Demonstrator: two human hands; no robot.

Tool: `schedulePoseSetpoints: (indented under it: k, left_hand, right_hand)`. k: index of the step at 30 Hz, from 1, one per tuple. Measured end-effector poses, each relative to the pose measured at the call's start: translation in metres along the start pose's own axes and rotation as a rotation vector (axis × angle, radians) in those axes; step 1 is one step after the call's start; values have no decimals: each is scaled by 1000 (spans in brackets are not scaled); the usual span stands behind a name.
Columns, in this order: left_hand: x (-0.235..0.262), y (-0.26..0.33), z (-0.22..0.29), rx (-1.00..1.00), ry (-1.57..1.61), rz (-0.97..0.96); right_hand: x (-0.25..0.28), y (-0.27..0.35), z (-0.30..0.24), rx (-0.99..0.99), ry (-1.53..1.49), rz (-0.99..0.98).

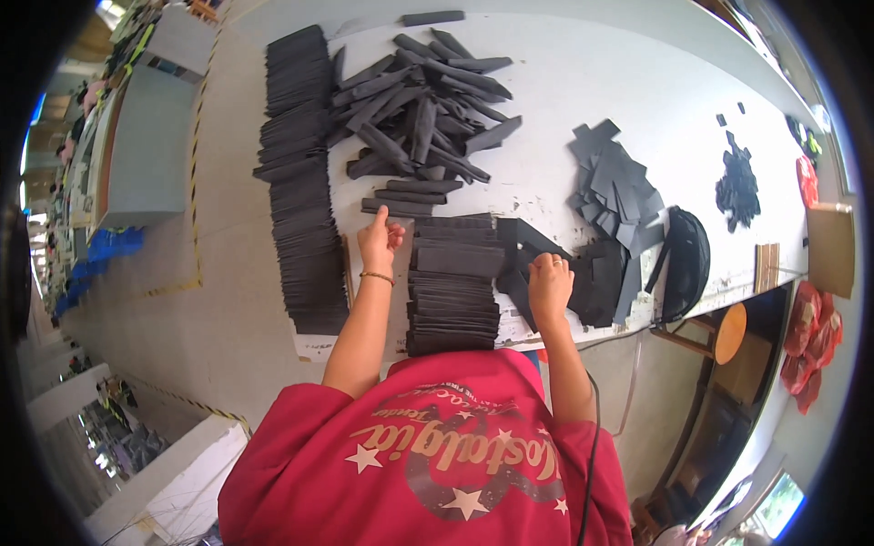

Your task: Inspecting grey rectangular components for quality and stacking them on a workbench.

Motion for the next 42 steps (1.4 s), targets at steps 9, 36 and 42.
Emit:
schedulePoseSetpoints:
  k: [9,36,42]
  left_hand:
    - [-5,-19,-5,193,281,-300]
    - [-22,113,36,93,290,-864]
    - [-28,114,26,126,282,-811]
  right_hand:
    - [-12,27,-27,-100,142,-330]
    - [92,-37,-83,108,-681,-76]
    - [111,-42,-113,345,-600,49]
Point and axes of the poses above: each hand's wrist, its own y-axis away from the middle knuckle, its own x-axis out of the back of the hand, z = x × y, the point moved 4 cm from there along -y, towards the middle knuckle, and after that the axes turned 14 degrees about x, right-handed, at the moved point
